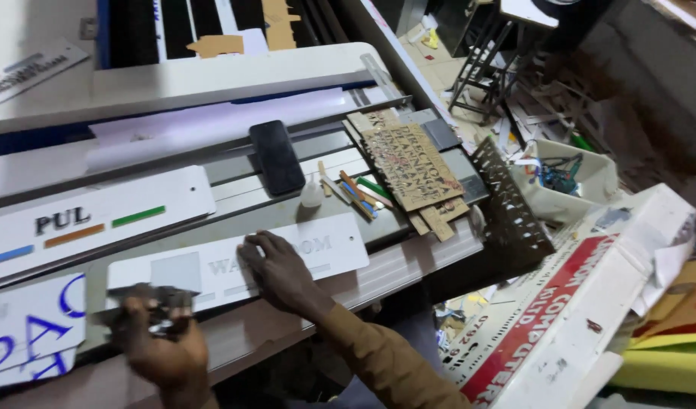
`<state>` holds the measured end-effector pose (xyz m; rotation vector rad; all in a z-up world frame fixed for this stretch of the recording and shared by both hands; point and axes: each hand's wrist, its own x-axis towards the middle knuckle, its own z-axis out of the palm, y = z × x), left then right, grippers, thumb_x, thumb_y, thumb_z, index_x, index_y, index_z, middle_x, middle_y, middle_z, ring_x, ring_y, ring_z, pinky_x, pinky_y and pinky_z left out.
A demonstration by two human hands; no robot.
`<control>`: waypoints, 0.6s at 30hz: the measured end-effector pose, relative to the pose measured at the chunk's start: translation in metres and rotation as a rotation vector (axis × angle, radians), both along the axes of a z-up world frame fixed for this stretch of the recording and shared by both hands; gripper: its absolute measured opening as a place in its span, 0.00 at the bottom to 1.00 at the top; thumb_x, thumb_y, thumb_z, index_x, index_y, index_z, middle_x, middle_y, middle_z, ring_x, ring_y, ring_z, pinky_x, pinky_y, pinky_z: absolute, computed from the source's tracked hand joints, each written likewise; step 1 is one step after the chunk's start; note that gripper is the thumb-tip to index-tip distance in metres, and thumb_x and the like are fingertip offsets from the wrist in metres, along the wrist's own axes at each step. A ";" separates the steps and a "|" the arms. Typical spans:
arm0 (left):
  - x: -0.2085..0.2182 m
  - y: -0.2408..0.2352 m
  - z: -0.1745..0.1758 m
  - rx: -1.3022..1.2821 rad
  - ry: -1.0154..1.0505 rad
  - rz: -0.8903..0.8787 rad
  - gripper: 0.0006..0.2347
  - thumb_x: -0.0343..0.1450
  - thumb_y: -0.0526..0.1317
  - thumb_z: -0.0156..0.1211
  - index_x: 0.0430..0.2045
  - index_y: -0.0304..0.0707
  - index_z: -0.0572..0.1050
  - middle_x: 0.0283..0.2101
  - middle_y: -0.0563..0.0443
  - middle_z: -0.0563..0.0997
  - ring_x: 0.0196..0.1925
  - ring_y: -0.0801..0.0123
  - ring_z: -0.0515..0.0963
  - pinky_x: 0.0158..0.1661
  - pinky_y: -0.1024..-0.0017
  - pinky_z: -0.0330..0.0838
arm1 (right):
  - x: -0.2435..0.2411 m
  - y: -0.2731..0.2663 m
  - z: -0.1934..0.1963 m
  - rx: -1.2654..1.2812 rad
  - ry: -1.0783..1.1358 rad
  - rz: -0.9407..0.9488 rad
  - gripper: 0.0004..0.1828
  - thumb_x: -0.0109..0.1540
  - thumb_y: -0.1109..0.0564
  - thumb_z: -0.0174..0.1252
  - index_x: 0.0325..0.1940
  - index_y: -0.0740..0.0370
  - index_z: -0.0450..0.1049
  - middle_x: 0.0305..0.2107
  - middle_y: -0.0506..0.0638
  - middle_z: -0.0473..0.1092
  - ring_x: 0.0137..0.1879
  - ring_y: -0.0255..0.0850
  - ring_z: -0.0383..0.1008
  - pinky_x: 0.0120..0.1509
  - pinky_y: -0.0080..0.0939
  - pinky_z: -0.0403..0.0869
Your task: Gluing individual letters onto a sign board to create a nameplate.
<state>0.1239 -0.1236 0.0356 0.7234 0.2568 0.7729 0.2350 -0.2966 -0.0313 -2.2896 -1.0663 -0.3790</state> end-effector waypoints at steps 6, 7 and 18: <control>0.017 -0.018 -0.036 -0.176 0.110 0.164 0.09 0.75 0.34 0.68 0.39 0.51 0.72 0.34 0.59 0.73 0.29 0.74 0.69 0.30 0.78 0.64 | 0.006 0.016 0.033 0.254 0.831 -0.244 0.23 0.76 0.37 0.55 0.70 0.48 0.77 0.60 0.61 0.78 0.61 0.63 0.83 0.70 0.63 0.79; 0.014 -0.024 -0.039 -0.170 0.120 0.232 0.09 0.75 0.34 0.68 0.39 0.51 0.72 0.34 0.59 0.73 0.29 0.74 0.69 0.30 0.78 0.64 | 0.013 0.011 0.004 0.231 0.855 -0.181 0.23 0.76 0.37 0.55 0.70 0.48 0.77 0.60 0.61 0.78 0.61 0.63 0.83 0.70 0.63 0.79; 0.006 -0.055 0.017 0.627 0.289 0.149 0.15 0.65 0.22 0.69 0.24 0.45 0.71 0.25 0.59 0.71 0.28 0.77 0.74 0.31 0.81 0.70 | 0.004 -0.005 -0.001 -0.180 0.207 -0.105 0.35 0.68 0.58 0.63 0.82 0.48 0.73 0.76 0.56 0.63 0.87 0.66 0.57 0.87 0.70 0.61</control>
